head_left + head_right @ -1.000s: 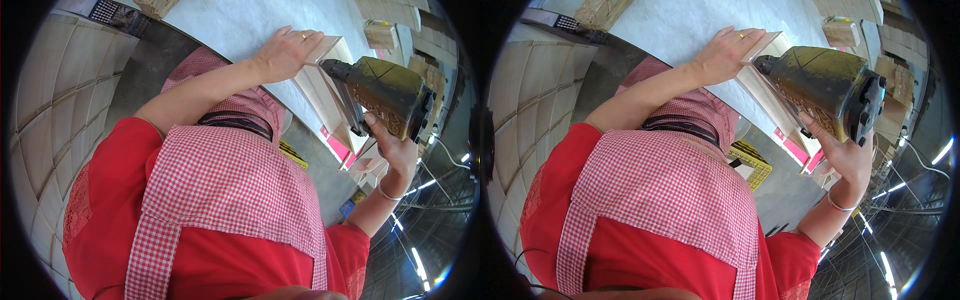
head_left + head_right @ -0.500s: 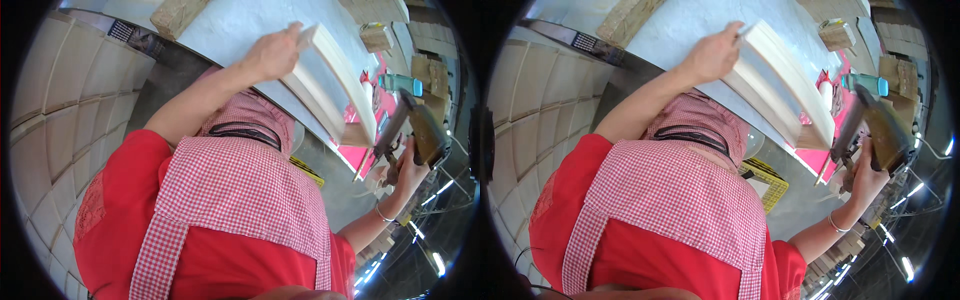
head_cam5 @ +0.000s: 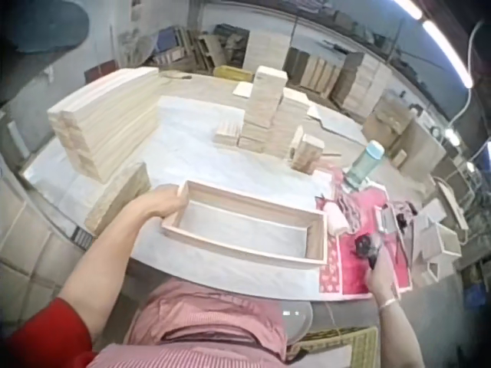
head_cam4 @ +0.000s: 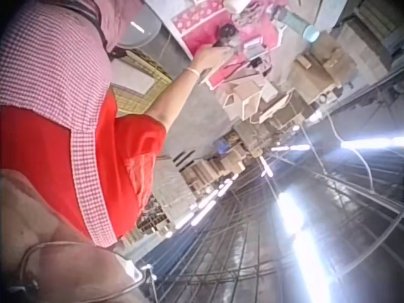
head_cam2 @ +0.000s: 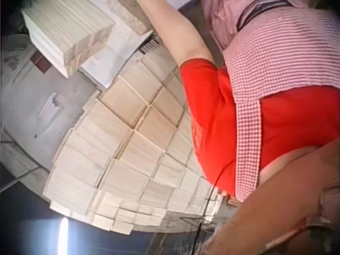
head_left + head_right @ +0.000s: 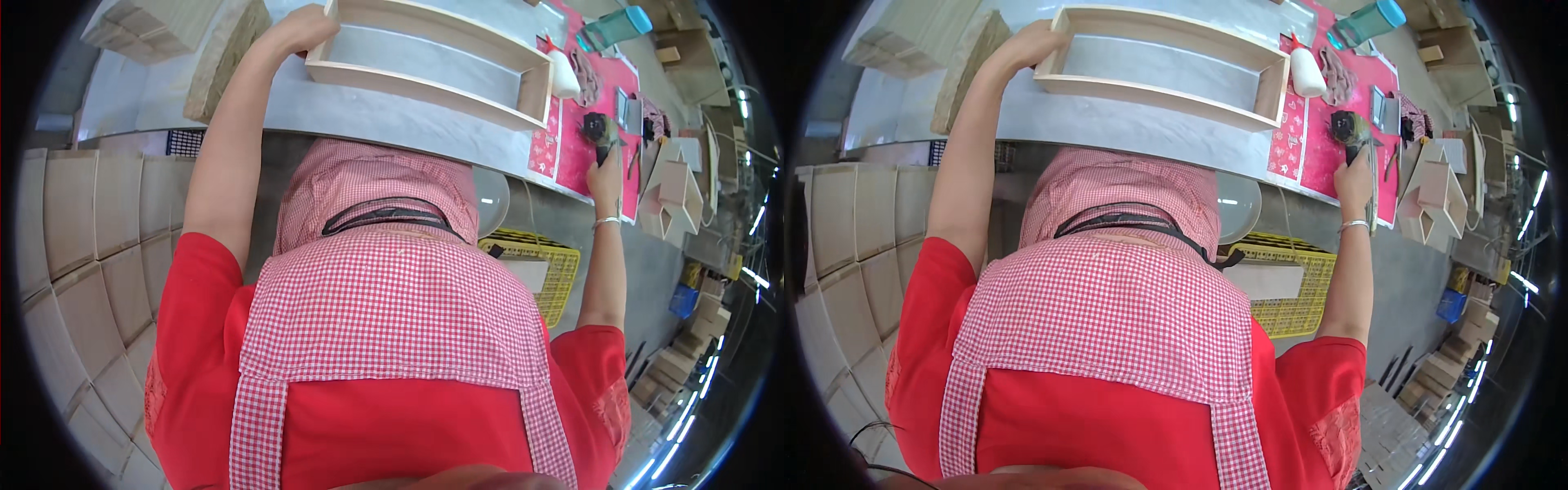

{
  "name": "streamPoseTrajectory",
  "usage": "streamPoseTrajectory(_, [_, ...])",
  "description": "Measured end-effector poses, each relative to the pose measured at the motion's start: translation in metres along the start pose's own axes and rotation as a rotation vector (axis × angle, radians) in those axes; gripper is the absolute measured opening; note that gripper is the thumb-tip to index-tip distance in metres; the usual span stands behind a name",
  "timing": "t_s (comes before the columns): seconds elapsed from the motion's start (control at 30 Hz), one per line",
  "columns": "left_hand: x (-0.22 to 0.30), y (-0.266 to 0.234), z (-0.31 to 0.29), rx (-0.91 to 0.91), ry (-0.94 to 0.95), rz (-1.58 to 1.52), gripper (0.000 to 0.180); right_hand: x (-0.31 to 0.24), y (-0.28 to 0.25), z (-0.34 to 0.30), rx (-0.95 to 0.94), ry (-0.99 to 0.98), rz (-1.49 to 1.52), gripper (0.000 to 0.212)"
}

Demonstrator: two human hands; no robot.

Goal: The person is assembling small wooden boxes by applying glue to the edges and using a pneumatic stapler to join the pieces together.

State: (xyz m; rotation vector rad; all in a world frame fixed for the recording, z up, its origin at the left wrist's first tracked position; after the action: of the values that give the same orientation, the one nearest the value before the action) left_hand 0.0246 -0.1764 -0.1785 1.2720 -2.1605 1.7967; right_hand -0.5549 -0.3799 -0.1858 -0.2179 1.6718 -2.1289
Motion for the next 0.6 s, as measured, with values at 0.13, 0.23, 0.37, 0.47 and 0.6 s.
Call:
streamPoseTrajectory(0.13, [0.011, -0.001, -0.009, 0.031, 0.002, 0.039, 0.049, -0.010, 0.014, -0.012, -0.006, 0.117, -0.075, 0.061])
streamPoseTrajectory(0.23, [0.013, -0.006, -0.012, -0.011, 0.040, 0.033, 0.053, -0.003, 0.017, -0.011, -0.002, 0.054, -0.072, 0.061])
streamPoseTrajectory(0.37, [0.014, -0.012, -0.027, -0.060, -0.039, -0.010, 0.065, -0.020, 0.004, -0.014, 0.168, -0.120, -0.175, 0.052])
streamPoseTrajectory(0.47, [0.008, -0.006, -0.047, 0.015, -0.074, -0.288, 0.071, -0.055, -0.007, -0.008, 0.113, 0.035, 0.388, 0.049])
streamPoseTrajectory(0.6, [-0.021, 0.023, -0.076, 0.105, -0.053, -0.737, 0.079, -0.126, 0.006, -0.032, -0.035, 0.085, 0.892, 0.051])
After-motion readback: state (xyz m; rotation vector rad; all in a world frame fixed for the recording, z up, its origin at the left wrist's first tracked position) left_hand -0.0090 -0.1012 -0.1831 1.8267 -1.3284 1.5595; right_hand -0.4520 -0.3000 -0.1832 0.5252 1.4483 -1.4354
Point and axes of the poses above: each hand's wrist, its own z-axis towards the middle knuckle, its own y-axis out of the palm, x = y × z, the point moved 2 cm from there along z, towards the middle knuckle, and after that the axes turned 11 degrees about z, right-handed, at the moved point
